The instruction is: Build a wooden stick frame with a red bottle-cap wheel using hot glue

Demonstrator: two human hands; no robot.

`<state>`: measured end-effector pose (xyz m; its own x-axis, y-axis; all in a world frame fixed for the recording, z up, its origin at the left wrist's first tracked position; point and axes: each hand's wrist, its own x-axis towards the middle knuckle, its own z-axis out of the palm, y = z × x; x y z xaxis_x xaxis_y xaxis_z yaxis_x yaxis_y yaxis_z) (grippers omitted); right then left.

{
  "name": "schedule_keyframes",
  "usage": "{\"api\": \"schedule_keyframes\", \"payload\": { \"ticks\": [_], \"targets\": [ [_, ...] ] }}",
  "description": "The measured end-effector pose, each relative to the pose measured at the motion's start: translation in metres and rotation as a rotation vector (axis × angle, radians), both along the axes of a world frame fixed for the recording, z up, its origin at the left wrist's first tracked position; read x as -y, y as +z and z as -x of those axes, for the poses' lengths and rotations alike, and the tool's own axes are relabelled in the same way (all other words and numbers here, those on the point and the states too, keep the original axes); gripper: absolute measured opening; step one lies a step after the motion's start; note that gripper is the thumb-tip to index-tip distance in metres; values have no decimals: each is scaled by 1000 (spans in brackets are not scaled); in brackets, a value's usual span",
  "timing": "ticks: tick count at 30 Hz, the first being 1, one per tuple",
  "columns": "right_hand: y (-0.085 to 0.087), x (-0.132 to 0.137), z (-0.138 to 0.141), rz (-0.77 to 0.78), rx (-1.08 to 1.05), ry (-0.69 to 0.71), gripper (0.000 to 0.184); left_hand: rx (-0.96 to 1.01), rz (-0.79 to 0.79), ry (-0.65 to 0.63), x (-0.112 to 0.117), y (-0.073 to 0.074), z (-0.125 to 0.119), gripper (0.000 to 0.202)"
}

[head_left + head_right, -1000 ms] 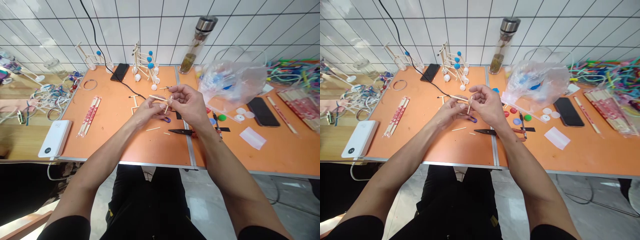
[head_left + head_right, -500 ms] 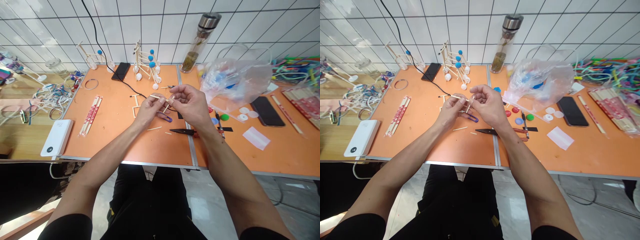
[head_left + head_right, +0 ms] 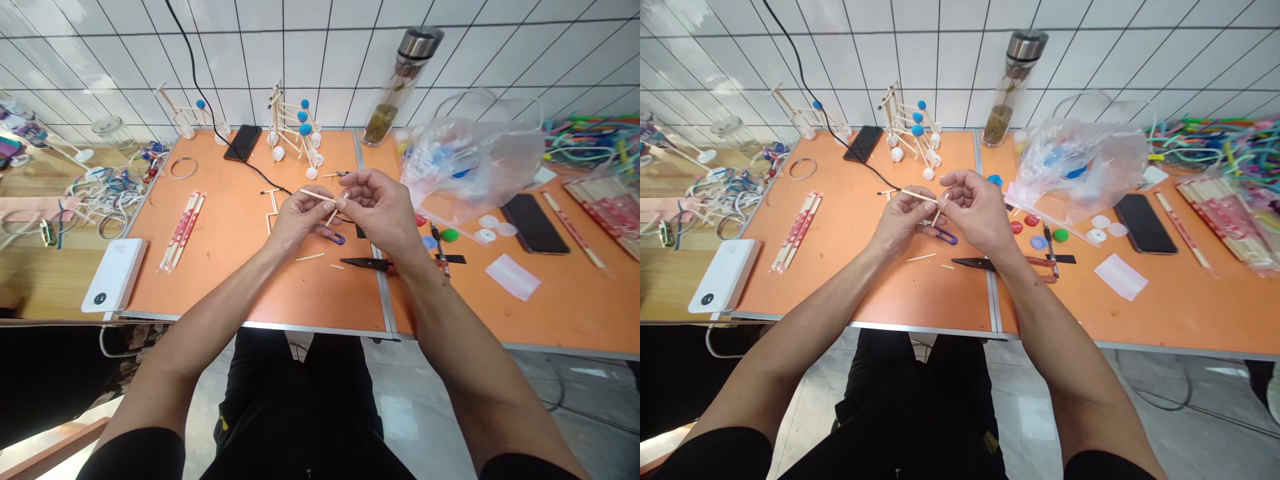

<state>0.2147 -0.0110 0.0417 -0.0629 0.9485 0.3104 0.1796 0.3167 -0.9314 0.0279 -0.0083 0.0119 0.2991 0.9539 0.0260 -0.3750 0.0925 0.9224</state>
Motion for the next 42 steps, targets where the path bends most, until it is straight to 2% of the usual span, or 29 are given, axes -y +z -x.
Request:
{"api": "schedule_keyframes", "payload": {
  "ticks": [5, 10, 12, 16, 21, 27, 32, 42],
  "targets": [
    [2, 1, 0, 1, -16, -9, 35, -16, -35, 63, -2, -1, 2, 63],
    [2, 0, -2, 8, -17, 1, 36, -73, -7, -36, -2, 0, 4, 70],
    [2, 0, -2, 16, -23, 0, 37, -83, -29, -20, -2, 0, 4, 70],
    [2, 0, -4, 3, 2, -9, 40, -89, -55, 53, -5, 3, 10, 64],
    [-1, -1, -3, -25, 44, -6, 34, -135, -138, 109, -12, 13, 24, 60],
    [-6, -3, -3, -60, 85, -7, 33, -246, -215, 21, -12, 18, 30, 49],
    [-13, -1, 3, -31, 5, 29, 31, -270, -185, 82, -9, 17, 24, 40],
    [-24, -10, 6, 75, -210, 46, 64, -177, -60, 251, -11, 18, 26, 35]
  ]
}}
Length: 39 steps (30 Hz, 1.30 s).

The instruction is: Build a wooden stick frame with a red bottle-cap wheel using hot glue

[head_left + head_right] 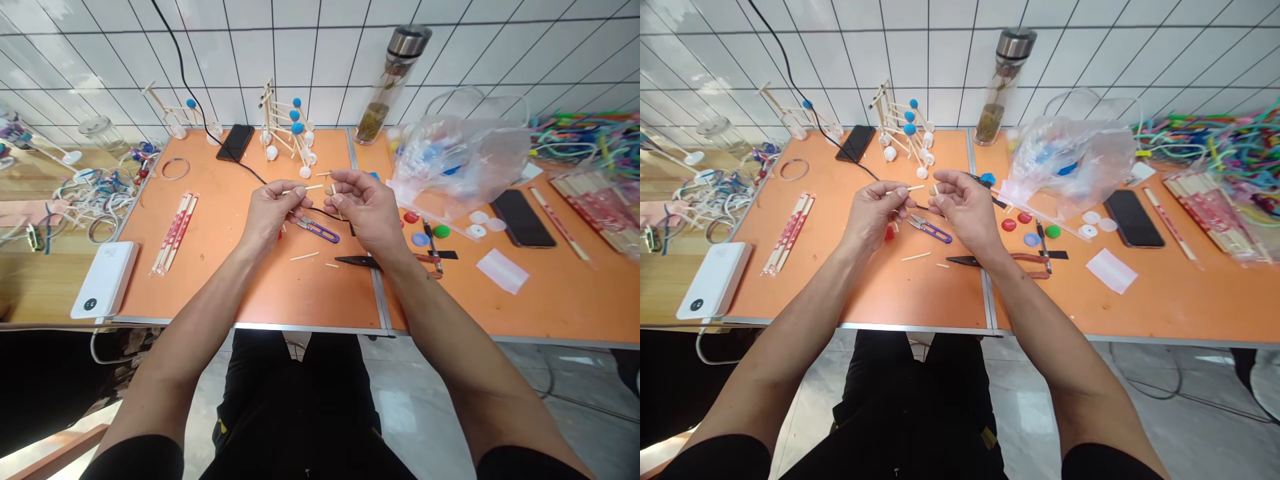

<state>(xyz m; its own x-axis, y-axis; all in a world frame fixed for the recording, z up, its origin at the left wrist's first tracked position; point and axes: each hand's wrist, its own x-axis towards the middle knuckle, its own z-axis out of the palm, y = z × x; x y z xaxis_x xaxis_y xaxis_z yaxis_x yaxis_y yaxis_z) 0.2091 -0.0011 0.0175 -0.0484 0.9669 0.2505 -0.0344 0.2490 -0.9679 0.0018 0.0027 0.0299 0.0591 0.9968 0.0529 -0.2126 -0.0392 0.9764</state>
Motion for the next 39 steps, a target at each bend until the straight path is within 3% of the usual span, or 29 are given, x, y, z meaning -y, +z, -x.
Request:
{"api": "schedule_keyframes", "payload": {
  "ticks": [6, 12, 16, 23, 27, 31, 39],
  "targets": [
    [-7, 0, 3, 125, -76, 26, 67, 13, 24, -3, 0, -3, -1, 33],
    [-4, -1, 0, 86, -116, 47, 44, 13, 41, -16, 3, 2, -3, 24],
    [-2, 1, 4, 78, -134, 93, 33, 6, 106, -127, 7, 9, -5, 14],
    [-4, 4, 9, 8, 6, 126, 43, -58, 136, -307, 12, 15, -7, 18],
    [0, 4, 5, 55, 29, 232, 48, -112, 113, -327, 11, 17, -2, 27],
    [3, 4, 3, 99, 33, 252, 42, -198, 86, -326, 10, 21, 3, 33],
    [8, 6, 3, 62, 57, 227, 31, -246, 22, -244, 11, 19, 0, 17]
  ]
}}
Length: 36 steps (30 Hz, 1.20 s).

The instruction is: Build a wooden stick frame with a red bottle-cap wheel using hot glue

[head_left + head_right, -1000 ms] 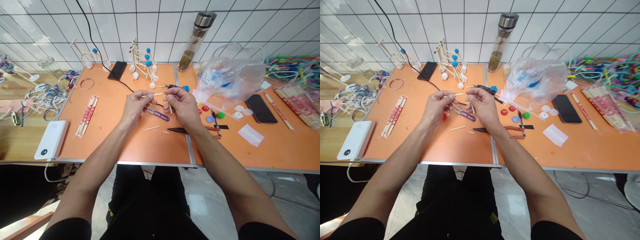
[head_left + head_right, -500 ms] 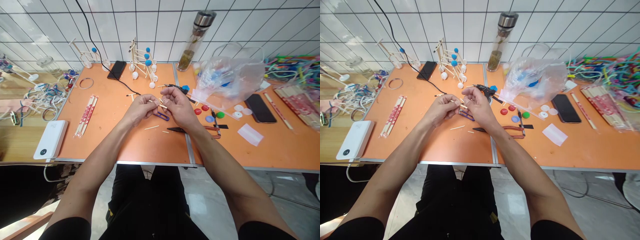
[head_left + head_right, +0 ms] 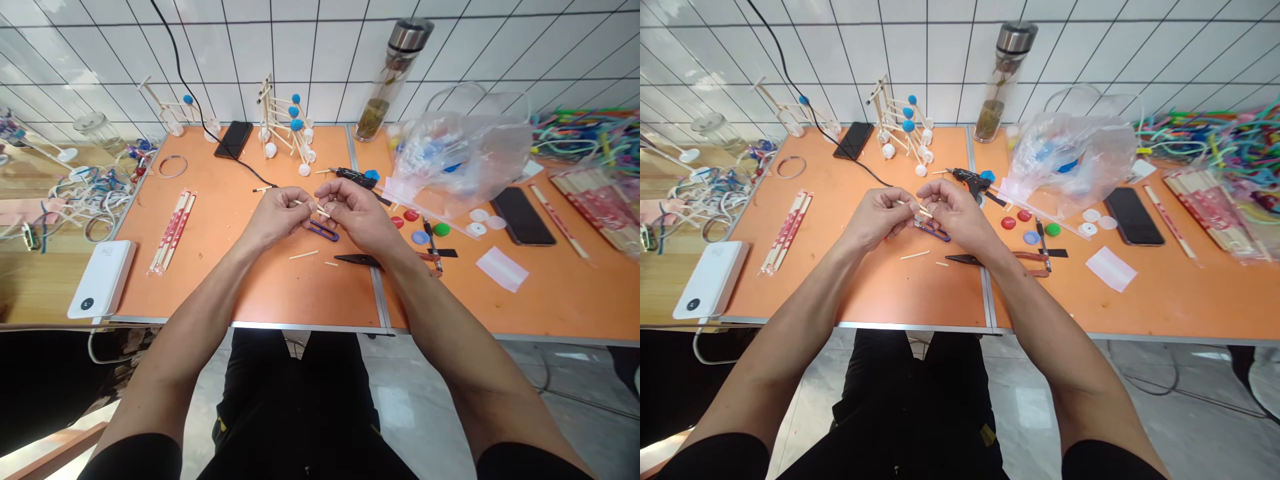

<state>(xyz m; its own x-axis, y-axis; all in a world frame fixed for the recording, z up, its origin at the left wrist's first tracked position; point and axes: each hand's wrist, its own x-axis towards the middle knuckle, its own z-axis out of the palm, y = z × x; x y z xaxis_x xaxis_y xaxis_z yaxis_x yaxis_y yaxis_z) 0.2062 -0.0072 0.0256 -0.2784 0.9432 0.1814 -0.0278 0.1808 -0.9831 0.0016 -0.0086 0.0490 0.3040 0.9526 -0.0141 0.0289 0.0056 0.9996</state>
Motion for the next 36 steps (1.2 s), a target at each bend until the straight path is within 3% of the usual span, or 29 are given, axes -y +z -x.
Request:
{"api": "schedule_keyframes", "payload": {
  "ticks": [9, 15, 19, 23, 28, 33, 36],
  "targets": [
    [3, 4, -3, 47, 73, -46, 37, 69, -77, 128, -6, -6, 3, 19],
    [6, 4, 0, 99, 10, -113, 52, 129, -122, 161, -9, -14, -3, 39],
    [2, 4, 6, 21, -15, -181, 57, 129, -115, 195, -6, -16, -8, 37],
    [-3, 3, 9, -61, 2, -255, 56, 71, -71, 100, -2, -11, -9, 20],
    [-6, 4, 11, -43, 34, -206, 59, -68, -54, -52, -1, -5, -3, 13],
    [-7, 2, 7, -132, 95, -294, 54, -10, 35, -23, -3, -8, 2, 3],
    [-7, 1, 5, -183, 96, -331, 45, 86, 101, -6, -4, -10, 3, 19]
  ]
}}
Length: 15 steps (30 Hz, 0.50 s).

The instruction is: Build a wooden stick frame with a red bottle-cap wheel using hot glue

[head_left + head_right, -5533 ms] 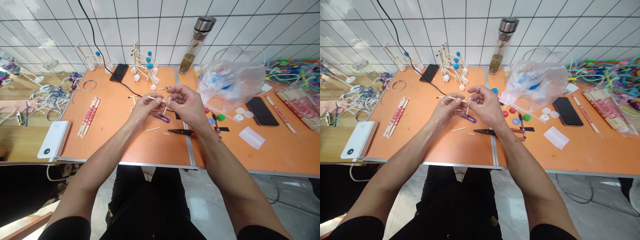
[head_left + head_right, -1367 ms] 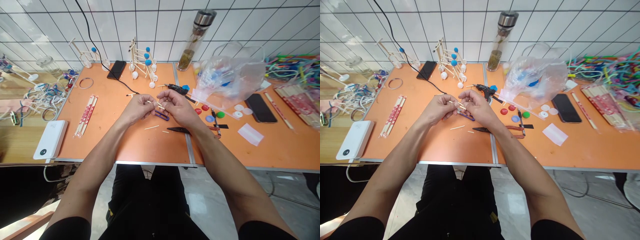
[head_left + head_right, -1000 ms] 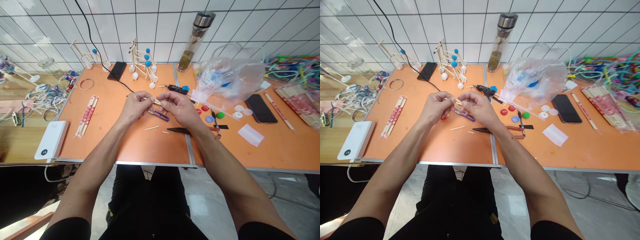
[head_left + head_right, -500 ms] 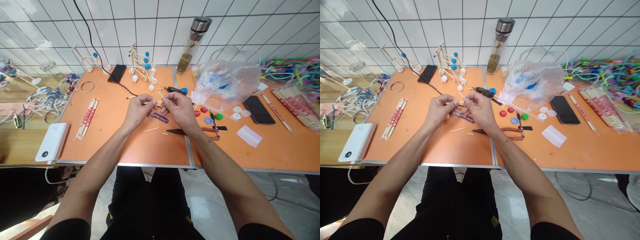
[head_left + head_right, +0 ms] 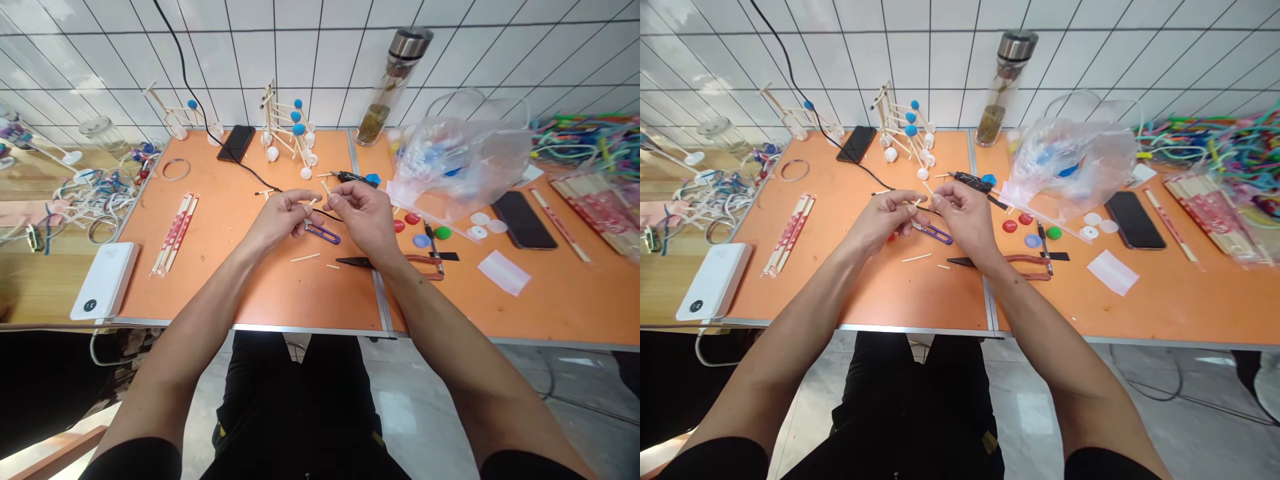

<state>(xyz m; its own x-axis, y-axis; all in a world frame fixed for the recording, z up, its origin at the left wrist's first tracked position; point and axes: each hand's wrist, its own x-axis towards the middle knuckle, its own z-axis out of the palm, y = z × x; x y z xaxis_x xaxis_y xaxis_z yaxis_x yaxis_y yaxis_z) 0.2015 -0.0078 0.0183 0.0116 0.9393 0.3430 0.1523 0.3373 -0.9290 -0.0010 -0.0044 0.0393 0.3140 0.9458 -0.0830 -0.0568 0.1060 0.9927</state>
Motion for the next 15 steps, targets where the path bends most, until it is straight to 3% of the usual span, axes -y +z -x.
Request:
{"api": "schedule_keyframes", "payload": {
  "ticks": [8, 15],
  "targets": [
    [-2, 3, 3, -36, 120, -21, 9, 91, 99, 41, -2, 0, -2, 16],
    [-1, 3, 2, -49, 188, -45, 6, 63, 56, 43, -3, 0, 0, 16]
  ]
}}
